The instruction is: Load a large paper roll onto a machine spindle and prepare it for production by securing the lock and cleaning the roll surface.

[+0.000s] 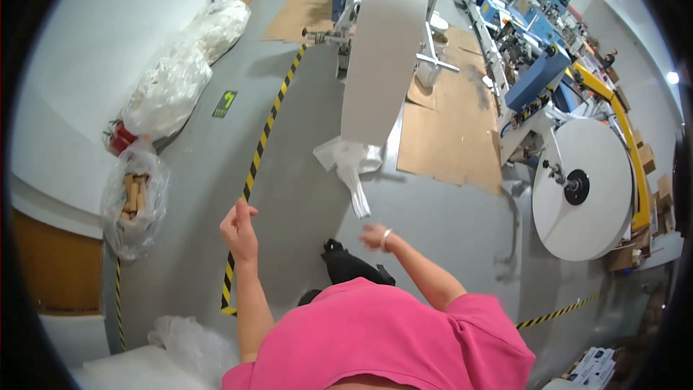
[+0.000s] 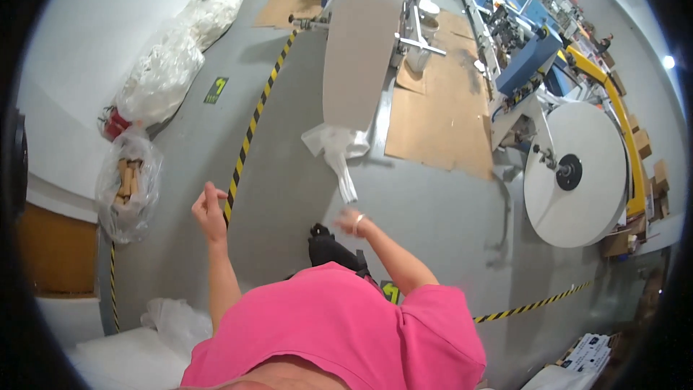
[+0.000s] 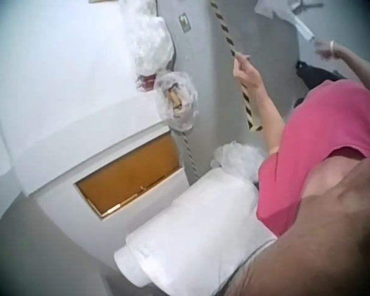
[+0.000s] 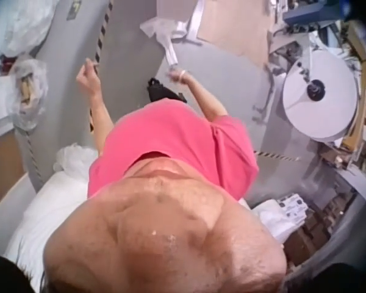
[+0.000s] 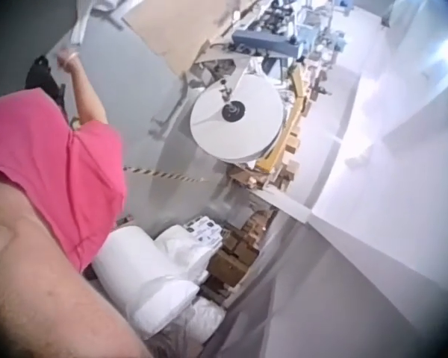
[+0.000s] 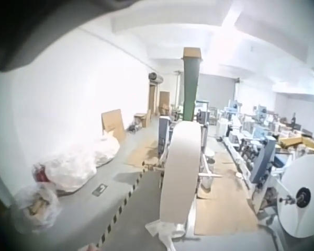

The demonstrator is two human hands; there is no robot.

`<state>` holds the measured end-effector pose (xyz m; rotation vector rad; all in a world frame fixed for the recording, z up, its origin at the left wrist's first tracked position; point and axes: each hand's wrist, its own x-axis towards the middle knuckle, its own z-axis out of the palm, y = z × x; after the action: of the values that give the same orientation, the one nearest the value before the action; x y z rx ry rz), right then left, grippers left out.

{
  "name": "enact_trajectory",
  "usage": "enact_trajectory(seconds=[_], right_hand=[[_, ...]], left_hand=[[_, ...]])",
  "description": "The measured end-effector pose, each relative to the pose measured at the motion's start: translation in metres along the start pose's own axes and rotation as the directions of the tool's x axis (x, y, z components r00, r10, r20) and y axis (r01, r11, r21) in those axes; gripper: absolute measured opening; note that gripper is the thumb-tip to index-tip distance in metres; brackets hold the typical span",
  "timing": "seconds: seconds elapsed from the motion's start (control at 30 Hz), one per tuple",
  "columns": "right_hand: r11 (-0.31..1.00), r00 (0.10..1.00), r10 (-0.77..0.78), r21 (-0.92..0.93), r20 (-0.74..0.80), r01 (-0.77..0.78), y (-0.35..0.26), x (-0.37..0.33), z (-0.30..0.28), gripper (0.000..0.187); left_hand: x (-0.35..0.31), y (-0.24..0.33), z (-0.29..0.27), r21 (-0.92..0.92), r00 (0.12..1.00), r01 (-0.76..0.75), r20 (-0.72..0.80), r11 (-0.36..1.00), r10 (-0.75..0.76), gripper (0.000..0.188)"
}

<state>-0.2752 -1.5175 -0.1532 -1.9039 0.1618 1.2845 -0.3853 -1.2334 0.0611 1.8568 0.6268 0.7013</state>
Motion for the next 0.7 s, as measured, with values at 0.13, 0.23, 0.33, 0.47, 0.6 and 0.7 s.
enact_trajectory(seconds=[0.13, 0.23, 0.33, 0.47, 0.6, 0.7], right_hand=[[0.634, 0.366, -0.773, -0.605, -0.519, 0.481, -0.19, 0.035, -0.091, 0.056], [0.522, 0.031, -0.83, -0.756, -0.557, 0.395, -0.326, 0.022, -0.142, 0.058], [0.54, -0.191, -0.805, -0.827, -0.562, 0.158, -0.419, 0.028, -0.192, 0.072], [0.727, -0.211, -0.683, -0.68, -0.7, -0.097, -0.507, 0.053, -0.253, 0.1], [0.815, -0.173, -0.578, -0.554, -0.797, -0.172, -0.524, 0.062, -0.308, 0.104], [0.832, -0.214, -0.423, -0.285, -0.88, -0.476, -0.526, 0.079, -0.28, 0.087]], left_hand=[[0.065, -0.014, -0.011, 0.078, 0.98, -0.182, -0.065, 0.98, 0.187, 0.024], [0.117, -0.05, -0.027, 0.19, 0.977, -0.205, -0.023, 0.96, 0.214, 0.02], [0.147, -0.131, -0.045, 0.36, 0.98, 0.117, -0.191, 0.926, -0.05, 0.028], [0.199, -0.17, -0.087, 0.345, 0.897, 0.437, -0.238, 0.831, -0.373, 0.028], [0.27, -0.248, -0.135, 0.493, 0.848, 0.525, -0.228, 0.694, -0.479, 0.03], [0.355, -0.276, -0.146, 0.406, 0.873, 0.484, -0.162, 0.775, -0.46, 0.03]])
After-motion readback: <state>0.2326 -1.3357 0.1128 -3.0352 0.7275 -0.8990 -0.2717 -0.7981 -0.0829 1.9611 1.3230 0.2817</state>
